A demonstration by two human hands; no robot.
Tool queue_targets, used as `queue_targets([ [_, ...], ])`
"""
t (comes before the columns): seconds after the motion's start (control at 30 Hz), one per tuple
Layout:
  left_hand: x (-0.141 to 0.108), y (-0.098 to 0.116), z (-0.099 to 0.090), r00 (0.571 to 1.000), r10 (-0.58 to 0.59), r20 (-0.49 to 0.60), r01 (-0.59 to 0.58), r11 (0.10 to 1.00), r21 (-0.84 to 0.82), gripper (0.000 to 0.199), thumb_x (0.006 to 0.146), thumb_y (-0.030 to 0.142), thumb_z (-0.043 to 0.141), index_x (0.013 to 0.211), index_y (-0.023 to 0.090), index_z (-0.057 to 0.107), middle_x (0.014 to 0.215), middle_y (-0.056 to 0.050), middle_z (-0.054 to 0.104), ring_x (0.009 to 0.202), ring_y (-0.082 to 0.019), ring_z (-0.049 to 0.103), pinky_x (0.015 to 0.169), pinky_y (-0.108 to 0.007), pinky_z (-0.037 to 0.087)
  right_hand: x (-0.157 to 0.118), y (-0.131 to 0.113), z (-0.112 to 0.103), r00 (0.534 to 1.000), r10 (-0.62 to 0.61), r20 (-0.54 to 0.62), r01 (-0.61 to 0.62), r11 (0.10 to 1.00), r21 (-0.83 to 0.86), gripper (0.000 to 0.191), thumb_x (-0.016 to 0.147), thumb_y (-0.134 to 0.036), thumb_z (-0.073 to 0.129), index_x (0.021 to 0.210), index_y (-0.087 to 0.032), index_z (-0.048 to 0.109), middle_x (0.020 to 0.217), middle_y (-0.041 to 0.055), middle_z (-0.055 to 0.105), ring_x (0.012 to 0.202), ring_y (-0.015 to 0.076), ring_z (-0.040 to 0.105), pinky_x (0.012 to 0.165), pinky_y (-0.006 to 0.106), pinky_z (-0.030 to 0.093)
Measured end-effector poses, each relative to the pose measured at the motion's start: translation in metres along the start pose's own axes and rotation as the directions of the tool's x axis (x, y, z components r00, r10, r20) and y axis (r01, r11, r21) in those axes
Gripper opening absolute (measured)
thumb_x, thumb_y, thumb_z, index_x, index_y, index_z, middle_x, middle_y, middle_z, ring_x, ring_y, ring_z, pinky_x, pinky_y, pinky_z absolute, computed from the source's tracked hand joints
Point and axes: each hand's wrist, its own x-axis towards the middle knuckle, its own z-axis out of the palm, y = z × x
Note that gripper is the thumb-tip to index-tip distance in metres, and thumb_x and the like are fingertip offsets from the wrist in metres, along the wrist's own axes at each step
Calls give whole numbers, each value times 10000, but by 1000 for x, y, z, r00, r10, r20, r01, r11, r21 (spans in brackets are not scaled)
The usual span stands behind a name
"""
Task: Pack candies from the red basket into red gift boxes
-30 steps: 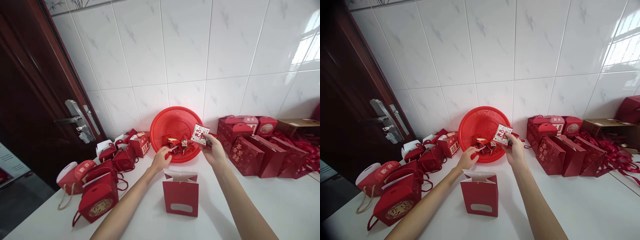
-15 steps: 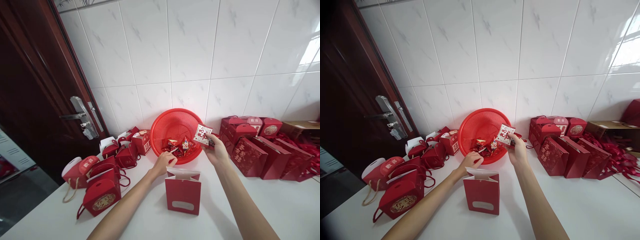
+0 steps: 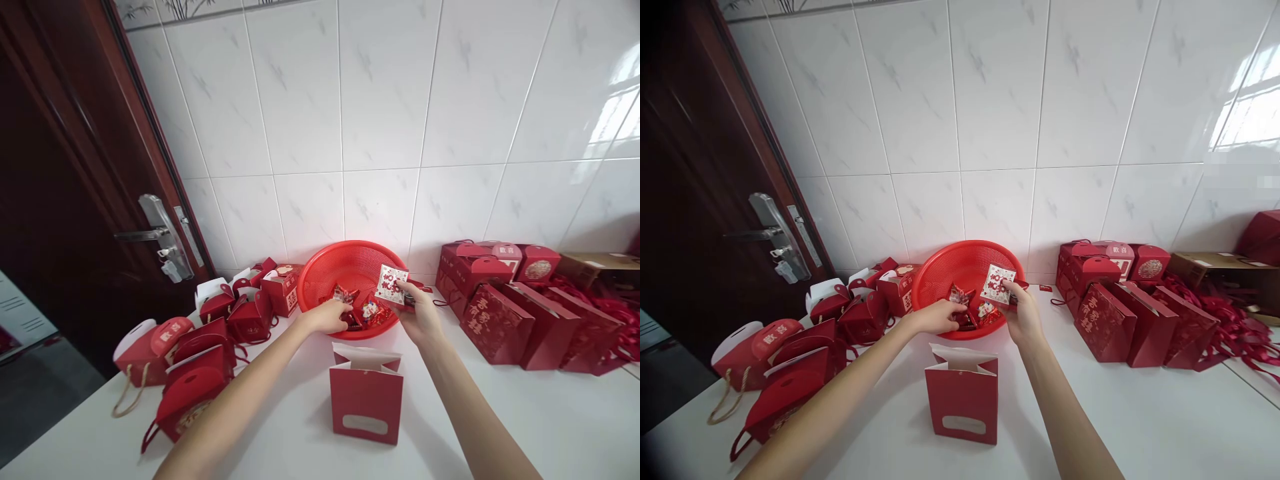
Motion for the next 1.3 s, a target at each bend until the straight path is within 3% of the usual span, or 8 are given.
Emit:
queue_targets([
  [0.13, 14, -9, 0, 999, -39, -11, 40, 996, 77, 540, 506, 69, 698, 1013, 246, 752, 1172, -92, 708, 1019, -308, 670, 803, -306, 502, 0, 1, 0, 1000, -1, -2, 1, 1000, -7, 150, 590, -100, 787, 706, -137, 701, 683, 21, 734, 578, 140, 665, 517, 213, 570],
  [0.3, 26, -12, 6, 999, -19, 41, 13, 991, 131, 464, 474, 112, 792, 908, 276, 771, 1134, -82, 708, 1108, -355, 644, 892, -354, 500, 1, 2, -1, 1000, -2, 12, 2, 999, -34, 156, 592, -109, 792, 709, -148, 696, 686, 14, 736, 570, 144, 662, 477, 217, 553],
  [0.53, 38, -11, 23, 998, -10, 54, 3, 991, 134, 211, 524, 165, 784, 717, 213, 714, 941, -110, 721, 953, -344, 673, 828, -359, 501, 3, 4, -2, 1000, -7, 26, 8, 999, -47, 154, 594, -124, 787, 712, -150, 691, 671, 19, 730, 590, 170, 687, 516, 243, 580],
  [0.73, 36, -17, 18, 997, -3, 75, 6, 999, -39, 221, 481, 154, 805, 672, 232, 723, 760, -19, 727, 767, -252, 677, 700, -289, 495, 0, 6, 0, 1000, 9, 3, -9, 999, -32, 146, 583, -102, 781, 680, -151, 684, 650, 8, 724, 555, 140, 657, 453, 201, 533],
  [0.9, 20, -20, 3, 997, -17, -77, -7, 952, -306, 241, 612, 244, 787, 848, 200, 770, 873, -40, 757, 837, -230, 693, 747, -290, 519, 5, 11, -2, 1000, 27, 6, -27, 999, -18, 133, 591, -97, 761, 687, -161, 693, 668, 11, 737, 561, 142, 660, 454, 201, 531],
  [1.03, 14, -15, -5, 970, -81, -230, -44, 871, -490, 341, 714, 360, 754, 987, 156, 735, 956, -89, 755, 856, -225, 691, 778, -324, 531, 11, 15, -4, 999, 34, 22, -34, 999, 6, 139, 605, -103, 763, 688, -172, 675, 679, 0, 738, 598, 140, 681, 515, 202, 562],
  [1.2, 14, -10, -7, 957, -148, -251, -36, 794, -607, 381, 718, 526, 754, 741, 149, 704, 698, -28, 692, 612, -155, 601, 582, -266, 462, 16, 19, -2, 998, 31, 59, -33, 999, 26, 138, 633, -134, 771, 725, -182, 681, 730, 0, 756, 625, 146, 694, 539, 214, 571],
  [1.3, 15, -11, -5, 950, -165, -264, -47, 761, -647, 470, 718, 615, 721, 680, 149, 672, 646, -1, 650, 591, -135, 565, 578, -251, 434, 22, 26, 2, 997, 45, 68, -48, 998, 42, 124, 636, -131, 759, 720, -188, 686, 716, -1, 755, 645, 160, 702, 575, 245, 598],
])
